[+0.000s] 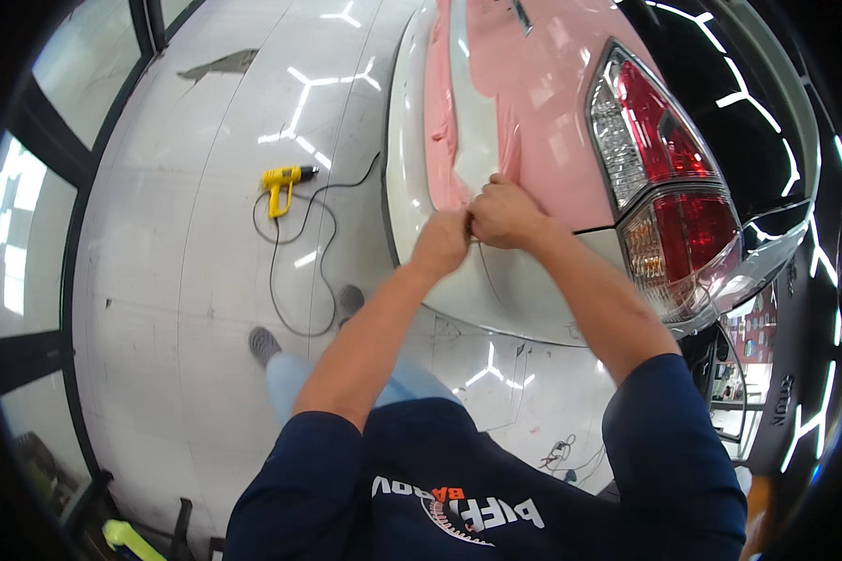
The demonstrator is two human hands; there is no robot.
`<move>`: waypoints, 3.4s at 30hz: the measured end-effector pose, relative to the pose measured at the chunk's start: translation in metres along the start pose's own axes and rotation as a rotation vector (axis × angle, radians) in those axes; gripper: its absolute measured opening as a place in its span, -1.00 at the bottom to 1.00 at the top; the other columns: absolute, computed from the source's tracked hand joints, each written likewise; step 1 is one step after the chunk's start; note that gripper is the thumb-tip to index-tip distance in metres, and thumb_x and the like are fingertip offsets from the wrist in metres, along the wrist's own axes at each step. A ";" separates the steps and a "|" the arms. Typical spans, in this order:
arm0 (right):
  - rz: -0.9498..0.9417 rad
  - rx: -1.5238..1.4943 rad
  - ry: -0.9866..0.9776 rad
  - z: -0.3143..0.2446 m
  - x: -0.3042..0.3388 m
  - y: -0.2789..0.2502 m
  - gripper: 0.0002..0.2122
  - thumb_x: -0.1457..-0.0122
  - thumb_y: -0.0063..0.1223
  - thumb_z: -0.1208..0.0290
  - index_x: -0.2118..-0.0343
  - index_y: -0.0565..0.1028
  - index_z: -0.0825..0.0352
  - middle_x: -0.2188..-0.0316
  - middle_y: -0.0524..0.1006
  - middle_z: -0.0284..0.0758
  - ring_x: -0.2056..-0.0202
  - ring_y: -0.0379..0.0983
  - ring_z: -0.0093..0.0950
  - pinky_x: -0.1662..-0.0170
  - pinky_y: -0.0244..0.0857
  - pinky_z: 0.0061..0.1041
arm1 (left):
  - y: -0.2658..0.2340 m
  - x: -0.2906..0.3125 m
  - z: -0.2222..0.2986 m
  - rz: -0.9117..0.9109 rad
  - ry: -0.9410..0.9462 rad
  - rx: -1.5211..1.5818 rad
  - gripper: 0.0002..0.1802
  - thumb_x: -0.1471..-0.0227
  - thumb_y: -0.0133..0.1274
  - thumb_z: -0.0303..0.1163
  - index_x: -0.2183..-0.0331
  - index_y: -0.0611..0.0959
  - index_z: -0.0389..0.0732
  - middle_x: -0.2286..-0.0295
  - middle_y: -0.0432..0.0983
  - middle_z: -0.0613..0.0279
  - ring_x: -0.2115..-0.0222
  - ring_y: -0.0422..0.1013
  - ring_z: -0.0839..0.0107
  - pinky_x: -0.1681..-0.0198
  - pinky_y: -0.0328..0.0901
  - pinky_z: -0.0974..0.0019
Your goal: The person uses a yellow heat gun to warm a pink vinyl wrap on the rear bumper of a white car. They then peel the softened wrap off the surface by hand, removing it in strips and placing the debris into a nearby trash bin.
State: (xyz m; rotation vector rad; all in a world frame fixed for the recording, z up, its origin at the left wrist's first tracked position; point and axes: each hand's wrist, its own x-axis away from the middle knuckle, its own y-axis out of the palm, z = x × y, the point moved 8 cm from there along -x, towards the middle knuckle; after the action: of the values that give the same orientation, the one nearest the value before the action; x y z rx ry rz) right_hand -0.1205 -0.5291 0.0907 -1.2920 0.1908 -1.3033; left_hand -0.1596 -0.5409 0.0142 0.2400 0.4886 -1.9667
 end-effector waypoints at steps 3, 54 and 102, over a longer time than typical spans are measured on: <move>0.103 -0.070 -0.080 0.012 0.021 -0.005 -0.78 0.01 -0.05 0.29 0.59 0.57 0.29 0.54 0.56 -0.24 0.39 0.44 -0.26 0.05 0.18 -0.36 | 0.018 0.089 0.018 -0.143 0.017 -0.173 -0.83 0.00 -0.05 -0.40 0.47 0.55 -0.30 0.53 0.45 -0.06 0.37 0.41 -0.04 0.32 0.26 -0.03; -0.002 -0.042 0.253 0.002 0.004 0.048 -0.58 0.02 -0.03 0.41 0.08 0.34 0.52 0.54 0.55 -0.23 0.40 0.51 -0.31 0.12 0.24 -0.36 | 0.034 -0.028 -0.009 -0.271 -0.085 0.350 -0.59 0.21 0.13 -0.58 0.20 0.49 -0.35 0.21 0.42 -0.10 0.19 0.34 -0.04 0.11 0.28 0.12; 0.488 -1.015 1.908 -0.058 -0.001 0.104 -0.63 -0.04 0.09 0.22 0.20 0.44 0.41 0.19 0.42 0.05 0.23 0.44 -0.10 0.17 0.34 -0.24 | 0.052 -0.062 -0.091 -1.371 -0.487 -0.221 -0.18 0.09 -0.04 0.28 0.30 0.61 -0.44 0.38 0.55 -0.18 0.30 0.50 0.07 0.18 0.32 0.22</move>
State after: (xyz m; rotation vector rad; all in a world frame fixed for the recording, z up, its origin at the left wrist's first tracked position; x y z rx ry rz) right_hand -0.1017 -0.5888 -0.0105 -0.1385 2.5090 -1.5737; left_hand -0.0902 -0.4692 -0.0561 -0.9494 0.5935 -3.0860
